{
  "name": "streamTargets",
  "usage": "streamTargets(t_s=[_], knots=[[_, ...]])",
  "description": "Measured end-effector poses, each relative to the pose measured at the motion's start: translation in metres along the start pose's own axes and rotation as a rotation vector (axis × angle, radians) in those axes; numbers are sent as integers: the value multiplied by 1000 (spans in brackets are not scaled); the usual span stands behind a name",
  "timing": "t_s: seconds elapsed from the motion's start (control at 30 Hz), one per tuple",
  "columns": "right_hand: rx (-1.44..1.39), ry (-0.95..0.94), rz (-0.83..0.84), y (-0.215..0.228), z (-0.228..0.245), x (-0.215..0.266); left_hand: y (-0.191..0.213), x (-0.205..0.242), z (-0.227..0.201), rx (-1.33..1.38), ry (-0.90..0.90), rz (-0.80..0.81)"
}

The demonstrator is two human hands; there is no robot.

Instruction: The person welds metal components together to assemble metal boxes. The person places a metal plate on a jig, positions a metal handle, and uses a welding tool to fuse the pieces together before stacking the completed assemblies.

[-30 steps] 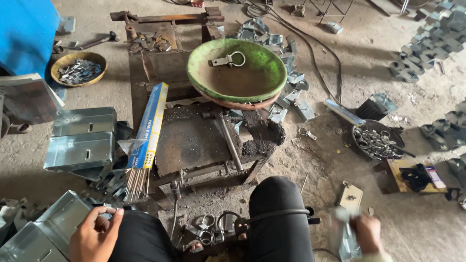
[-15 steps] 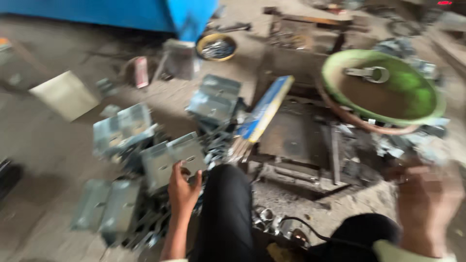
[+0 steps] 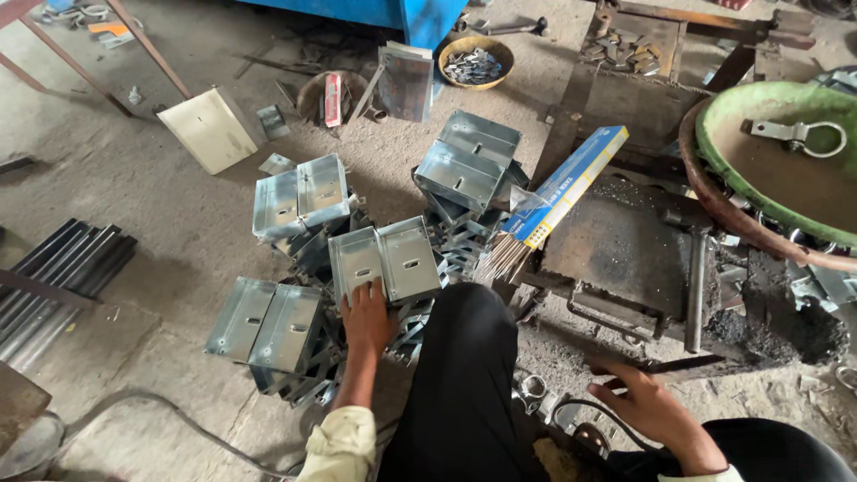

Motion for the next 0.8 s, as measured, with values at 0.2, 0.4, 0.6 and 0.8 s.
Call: streamTargets(t_s=[0.2,0.4,0.6,0.8], knots=[[15,-85,14,14,0,11,-1,-12,34,236,23,71],[-14,-131,-30,15,-16,11,49,-31,79,393,378,-311],[4,-115,-19,12,-21,1,61,-44,105,214,341,-544],[-13,-101,-14,12,-19,3,99,-51,50,1057,601,-586]])
Point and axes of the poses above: each hand's wrist, its own x-axis away from the middle knuckle, its own y-axis out of the back of the hand, z = x × y, the point moved 2 cm from there along -x, towards the middle knuckle, and after that the axes turned 5 degrees about -z, right-handed, at the moved point
